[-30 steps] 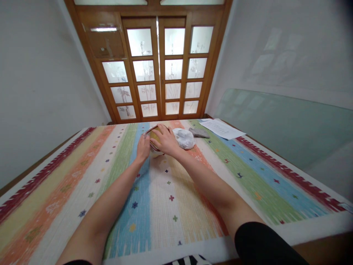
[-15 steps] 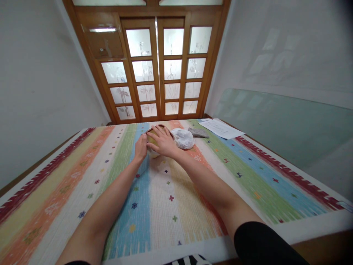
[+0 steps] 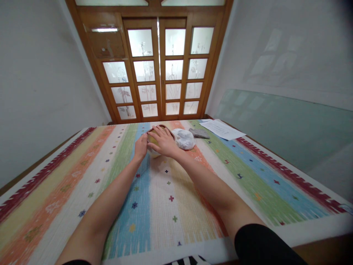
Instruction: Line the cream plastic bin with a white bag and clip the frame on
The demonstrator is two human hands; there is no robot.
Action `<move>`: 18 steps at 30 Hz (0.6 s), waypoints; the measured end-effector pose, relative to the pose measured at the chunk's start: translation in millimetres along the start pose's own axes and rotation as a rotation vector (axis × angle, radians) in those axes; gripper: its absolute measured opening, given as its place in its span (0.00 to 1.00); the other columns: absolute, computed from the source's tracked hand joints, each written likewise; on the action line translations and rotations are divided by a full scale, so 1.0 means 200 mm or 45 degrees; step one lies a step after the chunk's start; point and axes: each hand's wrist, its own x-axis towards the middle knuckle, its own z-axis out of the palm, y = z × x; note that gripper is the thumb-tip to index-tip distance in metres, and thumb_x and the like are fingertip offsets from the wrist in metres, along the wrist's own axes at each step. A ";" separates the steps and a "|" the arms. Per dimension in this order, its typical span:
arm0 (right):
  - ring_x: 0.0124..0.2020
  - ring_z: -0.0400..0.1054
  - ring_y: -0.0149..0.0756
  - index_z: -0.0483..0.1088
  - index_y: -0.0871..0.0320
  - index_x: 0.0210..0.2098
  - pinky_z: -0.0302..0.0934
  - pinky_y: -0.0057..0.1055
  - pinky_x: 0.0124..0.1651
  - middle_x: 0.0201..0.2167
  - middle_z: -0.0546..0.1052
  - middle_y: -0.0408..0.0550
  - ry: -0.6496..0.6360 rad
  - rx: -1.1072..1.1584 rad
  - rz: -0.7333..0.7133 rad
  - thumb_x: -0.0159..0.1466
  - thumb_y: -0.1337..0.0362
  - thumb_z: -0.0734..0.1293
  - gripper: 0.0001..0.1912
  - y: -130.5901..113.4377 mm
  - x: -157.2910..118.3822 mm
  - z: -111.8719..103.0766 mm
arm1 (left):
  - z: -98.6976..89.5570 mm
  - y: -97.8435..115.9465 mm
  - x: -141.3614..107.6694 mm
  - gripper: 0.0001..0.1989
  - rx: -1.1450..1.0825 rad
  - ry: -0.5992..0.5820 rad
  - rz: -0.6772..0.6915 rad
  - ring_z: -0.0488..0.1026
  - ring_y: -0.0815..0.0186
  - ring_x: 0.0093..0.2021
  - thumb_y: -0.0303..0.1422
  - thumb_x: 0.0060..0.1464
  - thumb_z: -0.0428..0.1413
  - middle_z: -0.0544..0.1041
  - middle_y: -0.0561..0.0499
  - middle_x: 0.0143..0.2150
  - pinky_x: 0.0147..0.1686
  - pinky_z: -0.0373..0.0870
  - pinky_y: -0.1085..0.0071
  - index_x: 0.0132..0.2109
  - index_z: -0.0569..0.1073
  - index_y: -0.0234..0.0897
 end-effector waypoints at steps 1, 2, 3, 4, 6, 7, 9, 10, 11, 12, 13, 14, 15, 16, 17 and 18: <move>0.76 0.42 0.50 0.63 0.51 0.69 0.36 0.56 0.76 0.75 0.52 0.52 0.003 -0.001 -0.002 0.71 0.43 0.60 0.32 0.00 0.00 0.00 | 0.00 0.00 0.00 0.24 0.017 0.005 0.010 0.75 0.58 0.47 0.44 0.71 0.41 0.80 0.44 0.44 0.55 0.69 0.60 0.47 0.78 0.35; 0.76 0.42 0.50 0.63 0.51 0.69 0.36 0.56 0.76 0.75 0.52 0.52 0.006 -0.002 -0.004 0.71 0.43 0.60 0.32 0.00 0.00 0.00 | 0.00 0.00 0.00 0.24 0.027 0.012 0.020 0.75 0.57 0.48 0.44 0.71 0.40 0.81 0.43 0.45 0.55 0.69 0.60 0.48 0.78 0.36; 0.76 0.42 0.50 0.63 0.52 0.69 0.36 0.56 0.76 0.75 0.52 0.52 0.009 -0.005 -0.005 0.71 0.43 0.60 0.32 0.00 0.00 0.00 | 0.00 0.00 0.00 0.24 0.020 0.018 0.030 0.75 0.57 0.49 0.43 0.71 0.40 0.81 0.43 0.47 0.56 0.68 0.60 0.49 0.77 0.36; 0.76 0.42 0.50 0.63 0.52 0.68 0.36 0.56 0.76 0.75 0.52 0.52 0.011 -0.007 -0.006 0.71 0.43 0.60 0.32 0.00 0.00 0.00 | 0.01 0.00 0.00 0.24 -0.003 0.020 0.040 0.75 0.57 0.51 0.43 0.71 0.40 0.80 0.43 0.49 0.57 0.68 0.60 0.51 0.77 0.36; 0.76 0.42 0.50 0.64 0.52 0.68 0.36 0.56 0.76 0.75 0.52 0.52 0.010 -0.013 -0.009 0.71 0.43 0.61 0.32 0.00 0.00 0.00 | 0.01 0.00 -0.01 0.25 -0.046 0.020 0.062 0.75 0.57 0.54 0.43 0.71 0.40 0.80 0.43 0.53 0.59 0.67 0.60 0.54 0.76 0.37; 0.76 0.42 0.49 0.64 0.52 0.68 0.36 0.55 0.76 0.75 0.52 0.53 0.008 -0.015 -0.011 0.71 0.43 0.61 0.32 0.00 0.00 0.00 | 0.02 0.00 -0.01 0.25 -0.057 0.020 0.070 0.74 0.57 0.54 0.44 0.71 0.39 0.79 0.42 0.54 0.60 0.66 0.60 0.55 0.76 0.37; 0.76 0.42 0.49 0.64 0.52 0.68 0.36 0.55 0.76 0.75 0.53 0.53 0.005 -0.020 -0.014 0.71 0.44 0.60 0.32 0.00 0.00 0.00 | 0.02 -0.01 -0.01 0.25 -0.060 0.027 0.063 0.74 0.57 0.55 0.44 0.71 0.39 0.79 0.42 0.54 0.60 0.66 0.59 0.55 0.76 0.36; 0.76 0.42 0.49 0.64 0.52 0.68 0.36 0.55 0.76 0.75 0.53 0.53 0.005 -0.022 -0.016 0.71 0.44 0.60 0.32 0.00 0.00 0.00 | 0.02 -0.01 -0.01 0.25 -0.060 0.032 0.053 0.75 0.57 0.54 0.44 0.71 0.39 0.79 0.42 0.54 0.60 0.66 0.59 0.55 0.76 0.36; 0.76 0.42 0.49 0.63 0.53 0.68 0.36 0.55 0.76 0.75 0.53 0.53 0.004 -0.022 -0.017 0.71 0.44 0.60 0.32 0.00 0.00 0.00 | 0.02 -0.01 -0.01 0.25 -0.064 0.040 0.043 0.75 0.57 0.54 0.44 0.71 0.40 0.79 0.42 0.53 0.59 0.66 0.59 0.55 0.76 0.36; 0.77 0.42 0.49 0.63 0.53 0.68 0.35 0.55 0.76 0.75 0.52 0.53 0.004 -0.021 -0.018 0.71 0.44 0.60 0.32 0.00 0.00 0.00 | 0.02 -0.01 -0.01 0.25 -0.070 0.045 0.034 0.75 0.57 0.54 0.44 0.71 0.40 0.79 0.42 0.53 0.59 0.66 0.59 0.54 0.76 0.35; 0.77 0.41 0.49 0.63 0.53 0.68 0.35 0.55 0.76 0.75 0.52 0.53 0.004 -0.018 -0.018 0.71 0.44 0.61 0.32 0.00 0.00 0.01 | 0.02 -0.01 -0.02 0.25 -0.076 0.049 0.028 0.75 0.57 0.54 0.44 0.71 0.40 0.79 0.42 0.53 0.60 0.66 0.59 0.54 0.76 0.35; 0.77 0.41 0.49 0.64 0.52 0.68 0.35 0.55 0.76 0.75 0.52 0.53 0.003 -0.014 -0.018 0.71 0.44 0.61 0.32 0.00 0.00 0.01 | 0.03 -0.01 -0.02 0.25 -0.081 0.049 0.025 0.75 0.57 0.54 0.44 0.71 0.40 0.79 0.41 0.53 0.60 0.66 0.59 0.54 0.76 0.35; 0.77 0.41 0.49 0.64 0.52 0.68 0.35 0.55 0.76 0.75 0.52 0.52 0.002 -0.009 -0.018 0.71 0.44 0.61 0.32 0.01 0.00 0.01 | 0.03 -0.01 -0.02 0.25 -0.087 0.047 0.026 0.74 0.58 0.54 0.44 0.71 0.40 0.79 0.41 0.53 0.60 0.66 0.60 0.54 0.76 0.34; 0.77 0.40 0.49 0.64 0.52 0.68 0.35 0.55 0.76 0.75 0.51 0.52 0.000 -0.006 -0.017 0.71 0.44 0.61 0.31 0.01 0.00 0.01 | 0.03 -0.01 -0.02 0.25 -0.092 0.046 0.030 0.74 0.58 0.54 0.44 0.71 0.40 0.79 0.41 0.53 0.60 0.65 0.60 0.54 0.76 0.34; 0.77 0.40 0.49 0.64 0.52 0.68 0.34 0.56 0.76 0.76 0.51 0.52 -0.002 -0.004 -0.016 0.71 0.44 0.61 0.31 0.01 0.00 0.01 | 0.03 0.00 -0.02 0.25 -0.096 0.045 0.035 0.74 0.58 0.54 0.44 0.71 0.40 0.79 0.41 0.53 0.60 0.65 0.60 0.54 0.76 0.34; 0.77 0.40 0.49 0.64 0.51 0.68 0.34 0.56 0.76 0.76 0.51 0.52 -0.003 -0.004 -0.015 0.71 0.44 0.61 0.31 0.00 0.00 0.01 | 0.03 0.00 -0.02 0.25 -0.100 0.048 0.039 0.74 0.58 0.54 0.44 0.71 0.40 0.79 0.41 0.53 0.60 0.65 0.60 0.54 0.76 0.34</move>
